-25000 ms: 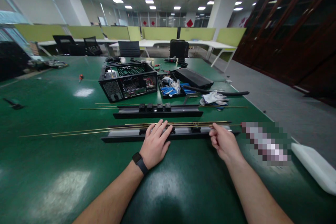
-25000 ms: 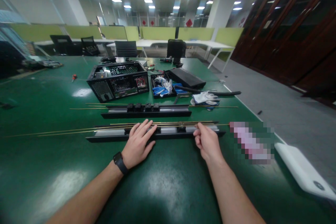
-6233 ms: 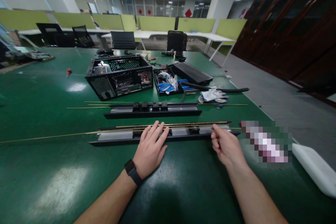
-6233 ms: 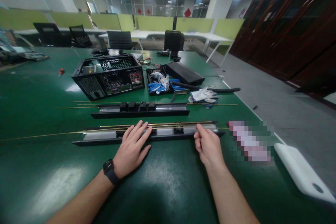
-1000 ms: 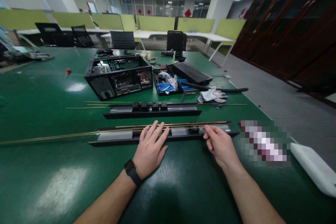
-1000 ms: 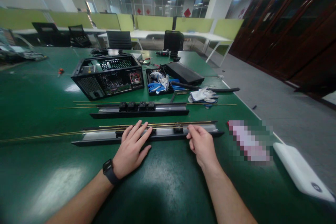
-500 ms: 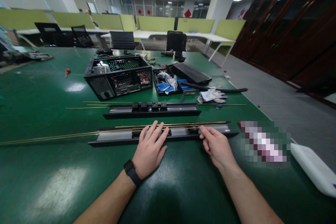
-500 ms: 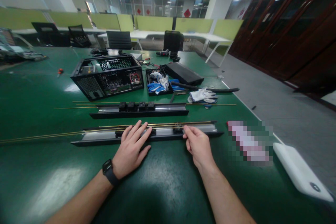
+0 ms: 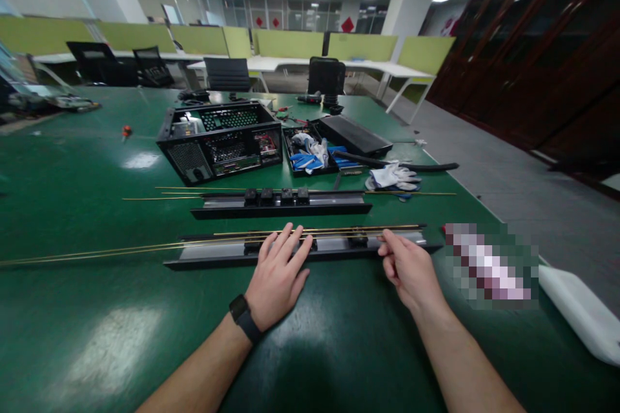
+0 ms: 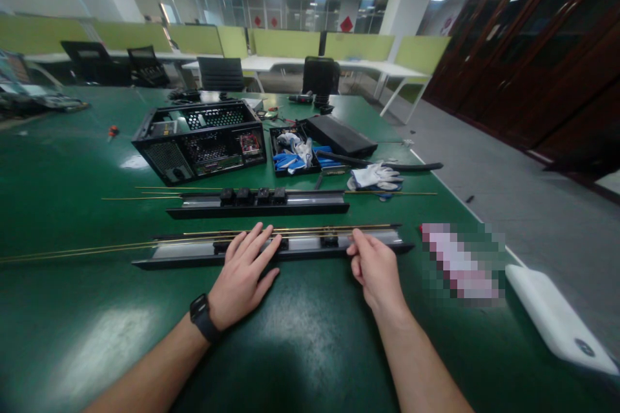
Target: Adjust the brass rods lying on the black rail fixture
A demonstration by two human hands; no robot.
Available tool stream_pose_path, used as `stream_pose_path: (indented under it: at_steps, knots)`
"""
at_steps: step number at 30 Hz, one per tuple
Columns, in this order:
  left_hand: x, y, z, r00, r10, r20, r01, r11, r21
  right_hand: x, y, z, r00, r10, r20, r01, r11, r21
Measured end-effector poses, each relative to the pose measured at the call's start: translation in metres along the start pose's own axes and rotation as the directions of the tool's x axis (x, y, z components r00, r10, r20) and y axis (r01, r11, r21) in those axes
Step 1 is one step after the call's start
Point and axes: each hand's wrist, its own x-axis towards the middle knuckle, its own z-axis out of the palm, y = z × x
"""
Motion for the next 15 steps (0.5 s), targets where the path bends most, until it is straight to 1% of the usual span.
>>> stream_pose_path:
  at_steps: [3, 5, 7, 10, 12, 13, 15]
  knots:
    - [0.000, 0.000, 0.000, 1.000, -0.003, 0.001, 0.003, 1.000, 0.000, -0.001, -0.002, 0.000, 0.999, 0.026, 0.039, -0.024, 0.998, -0.058]
    - [0.000, 0.000, 0.000, 1.000, -0.004, -0.001, 0.004, 1.000, -0.001, 0.001, -0.003, -0.003, 0.998, 0.037, 0.047, -0.036, 0.999, -0.036]
    - [0.000, 0.000, 0.001, 1.000, -0.003, -0.007, 0.003, 1.000, -0.002, 0.005, -0.005, -0.008, 1.000, 0.029, 0.001, -0.029, 0.999, 0.030]
    - [0.000, 0.000, 0.001, 1.000, -0.003, -0.008, 0.003, 1.000, -0.005, 0.011, -0.006, -0.014, 0.993, 0.027, -0.111, -0.013, 0.992, 0.126]
    - [0.000, 0.000, 0.001, 1.000, -0.006, -0.005, 0.006, 1.000, -0.005, 0.012, -0.006, -0.015, 0.988, 0.042, -0.147, -0.019, 0.988, 0.151]
    - [0.000, 0.000, 0.000, 1.000, -0.007, -0.005, 0.007, 1.000, -0.005, 0.011, -0.006, -0.014, 0.989, 0.052, -0.136, -0.033, 0.989, 0.143]
    - [0.000, 0.000, 0.000, 1.000, -0.006, -0.007, 0.006, 1.000, -0.003, 0.008, -0.004, -0.010, 0.995, 0.073, -0.070, -0.066, 0.993, 0.098]
